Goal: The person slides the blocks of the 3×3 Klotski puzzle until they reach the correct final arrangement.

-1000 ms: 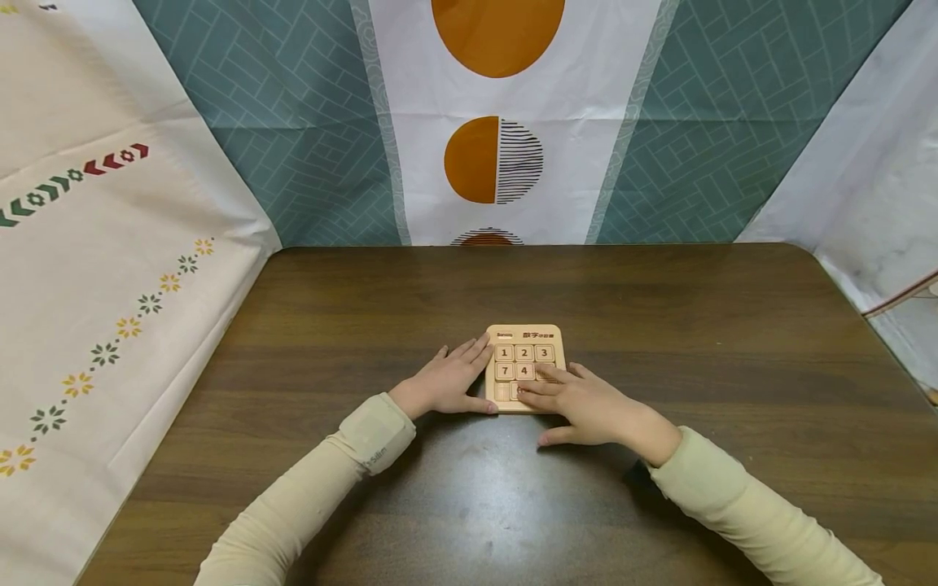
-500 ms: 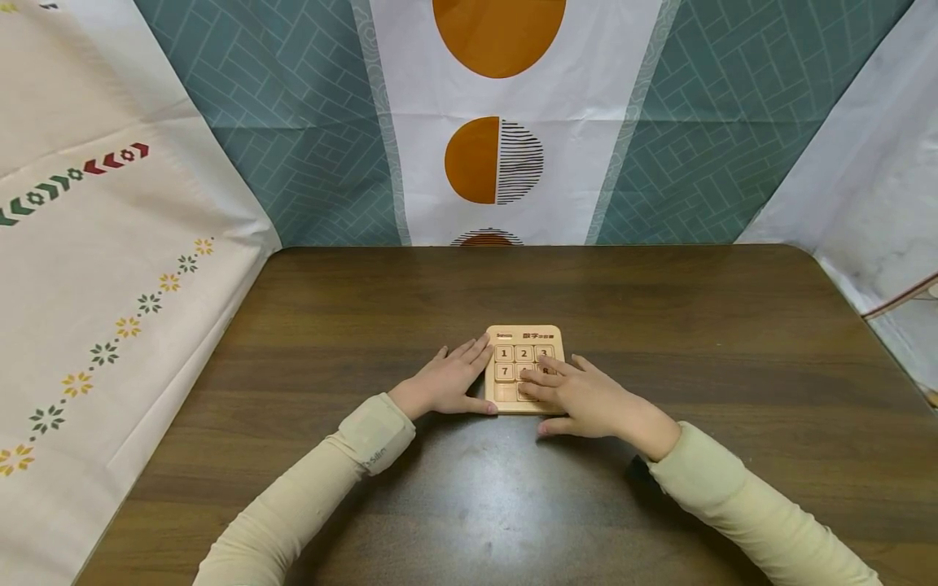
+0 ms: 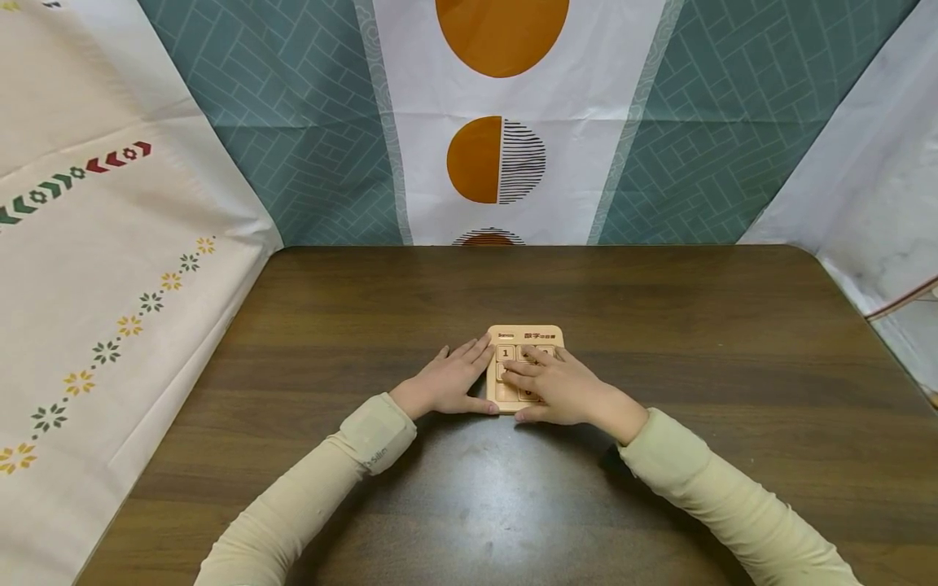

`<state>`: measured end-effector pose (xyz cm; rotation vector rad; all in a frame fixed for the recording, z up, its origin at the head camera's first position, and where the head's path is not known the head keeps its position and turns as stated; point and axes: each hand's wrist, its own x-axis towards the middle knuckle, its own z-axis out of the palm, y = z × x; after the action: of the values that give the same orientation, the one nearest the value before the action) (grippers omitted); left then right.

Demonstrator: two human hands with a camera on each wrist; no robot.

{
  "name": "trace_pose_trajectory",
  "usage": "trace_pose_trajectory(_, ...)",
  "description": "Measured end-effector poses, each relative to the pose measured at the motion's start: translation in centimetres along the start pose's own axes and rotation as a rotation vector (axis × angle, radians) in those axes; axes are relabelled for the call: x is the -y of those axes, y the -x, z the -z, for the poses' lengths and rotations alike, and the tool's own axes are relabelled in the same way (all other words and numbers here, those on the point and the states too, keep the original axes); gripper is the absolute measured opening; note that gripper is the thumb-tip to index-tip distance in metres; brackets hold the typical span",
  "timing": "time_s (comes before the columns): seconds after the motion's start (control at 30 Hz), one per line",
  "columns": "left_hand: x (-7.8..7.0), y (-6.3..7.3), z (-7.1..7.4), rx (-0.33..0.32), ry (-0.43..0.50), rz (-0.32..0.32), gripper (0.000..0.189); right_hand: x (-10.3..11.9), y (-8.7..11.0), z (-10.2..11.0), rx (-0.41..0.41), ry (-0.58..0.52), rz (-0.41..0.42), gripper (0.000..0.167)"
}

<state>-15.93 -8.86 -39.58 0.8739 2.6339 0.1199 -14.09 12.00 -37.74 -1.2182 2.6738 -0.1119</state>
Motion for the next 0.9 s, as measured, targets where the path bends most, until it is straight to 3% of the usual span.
trace_pose_trajectory(0.67, 0.1, -0.1, -0.1, 0.003, 0.013, 0.001, 0.096, 1.7, 1.6, -0.9, -0.002, 0.018, 0.025, 0.068)
trace_pose_trajectory(0.9, 0.0, -0.1, -0.1, 0.004, 0.011, 0.0, 0.096, 0.6, 1.9, -0.5, -0.043, 0.013, 0.025, 0.069)
